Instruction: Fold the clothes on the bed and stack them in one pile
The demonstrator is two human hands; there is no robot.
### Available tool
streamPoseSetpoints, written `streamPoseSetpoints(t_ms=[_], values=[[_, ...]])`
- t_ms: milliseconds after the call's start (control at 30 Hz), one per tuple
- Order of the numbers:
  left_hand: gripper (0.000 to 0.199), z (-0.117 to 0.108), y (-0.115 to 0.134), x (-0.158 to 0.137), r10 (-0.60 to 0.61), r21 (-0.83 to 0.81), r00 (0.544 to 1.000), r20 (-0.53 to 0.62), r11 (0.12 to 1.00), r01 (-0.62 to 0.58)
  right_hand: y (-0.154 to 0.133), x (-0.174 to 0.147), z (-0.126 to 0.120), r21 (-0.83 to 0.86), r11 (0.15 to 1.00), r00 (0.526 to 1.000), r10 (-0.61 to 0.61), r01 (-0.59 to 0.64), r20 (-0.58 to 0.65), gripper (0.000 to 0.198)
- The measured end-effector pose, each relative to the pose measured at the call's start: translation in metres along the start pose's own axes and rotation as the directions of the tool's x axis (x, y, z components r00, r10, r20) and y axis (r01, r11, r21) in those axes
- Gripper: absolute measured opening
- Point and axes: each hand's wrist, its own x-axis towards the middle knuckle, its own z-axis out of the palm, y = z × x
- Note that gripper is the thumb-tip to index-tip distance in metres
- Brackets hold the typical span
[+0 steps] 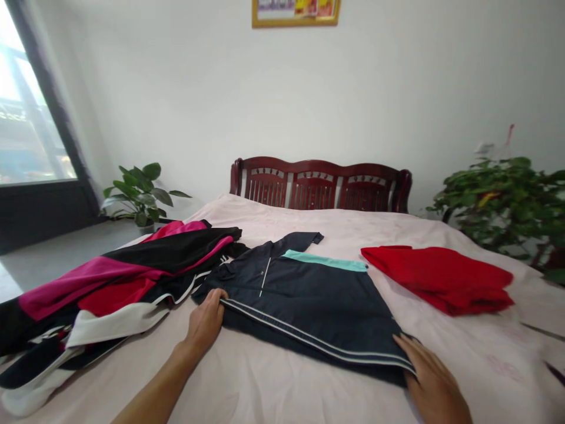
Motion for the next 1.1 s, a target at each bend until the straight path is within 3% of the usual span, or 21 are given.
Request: streamPoseSetpoints(t_ms=[133,267,367,433,500,567,600,667,733,800,833,900,933,1000,1100], values=[[0.028,0.004,-0.001,-0.001,0.061,0.047,0.998,0.011,0.997,-0.062,0.002,-0.003,-0.004,0.127,0.966,0.975,0.222,-0.224,0.031,0.053],[0.049,0.004,0.004,-0.004,0.338,0.055,0.937,-0.083,0.941,-0.335,-0.021,0.017,-0.031,0.269,0.818,0.851,0.525,-0.508,0.013,0.053],[0.039,0.005,0.013,-0.005,0.447,0.016,0.892,-0.067,0.894,-0.447,-0.046,0.049,-0.052,0.465,0.713,0.793,0.608,-0.524,-0.038,0.05],[0.026,0.006,0.017,-0.004,0.382,-0.079,0.923,-0.046,0.92,-0.384,-0.064,0.075,-0.063,0.605,0.636,0.779,0.625,-0.479,-0.041,0.05],[0.026,0.005,0.017,-0.002,0.191,-0.21,0.98,-0.061,0.957,-0.199,-0.082,0.099,-0.072,0.731,0.545,0.778,0.627,-0.411,-0.03,0.049],[0.029,0.0,0.015,-0.001,0.014,-0.345,0.997,-0.08,0.938,-0.041,-0.098,0.116,-0.081,0.817,0.458,0.783,0.622,-0.35,-0.013,0.045],[0.03,-0.004,0.012,-0.001,-0.019,-0.406,0.997,-0.073,0.914,-0.012,-0.104,0.12,-0.085,0.847,0.418,0.788,0.616,-0.328,0.001,0.042],[0.031,-0.016,0.007,-0.002,0.032,-0.506,0.999,-0.005,0.862,-0.03,-0.112,0.122,-0.096,0.881,0.345,0.807,0.587,-0.325,0.068,0.039],[0.031,-0.028,0.001,-0.003,0.138,-0.573,0.983,0.119,0.818,-0.046,-0.112,0.115,-0.107,0.854,0.303,0.842,0.48,-0.423,0.247,0.038],[0.031,-0.038,-0.005,-0.004,0.219,-0.6,0.942,0.254,0.8,-0.025,-0.108,0.104,-0.117,0.736,0.376,0.826,0.26,-0.563,0.5,0.036],[0.031,-0.041,-0.007,-0.003,0.243,-0.602,0.92,0.309,0.798,-0.009,-0.105,0.099,-0.119,0.656,0.471,0.784,0.137,-0.59,0.606,0.034],[0.029,-0.044,-0.011,0.0,0.267,-0.601,0.884,0.384,0.799,0.019,-0.099,0.092,-0.116,0.517,0.684,0.695,-0.02,-0.515,0.718,0.03],[0.028,-0.043,-0.012,0.001,0.272,-0.599,0.873,0.405,0.801,0.029,-0.095,0.089,-0.111,0.458,0.771,0.68,-0.045,-0.442,0.732,0.029],[0.028,-0.042,-0.015,0.004,0.275,-0.589,0.863,0.424,0.807,0.032,-0.083,0.085,-0.093,0.345,0.883,0.698,-0.03,-0.317,0.716,0.031],[0.028,-0.041,-0.016,0.006,0.263,-0.549,0.872,0.413,0.836,0.009,-0.056,0.078,-0.062,0.202,0.952,0.719,0.026,-0.23,0.695,0.032]])
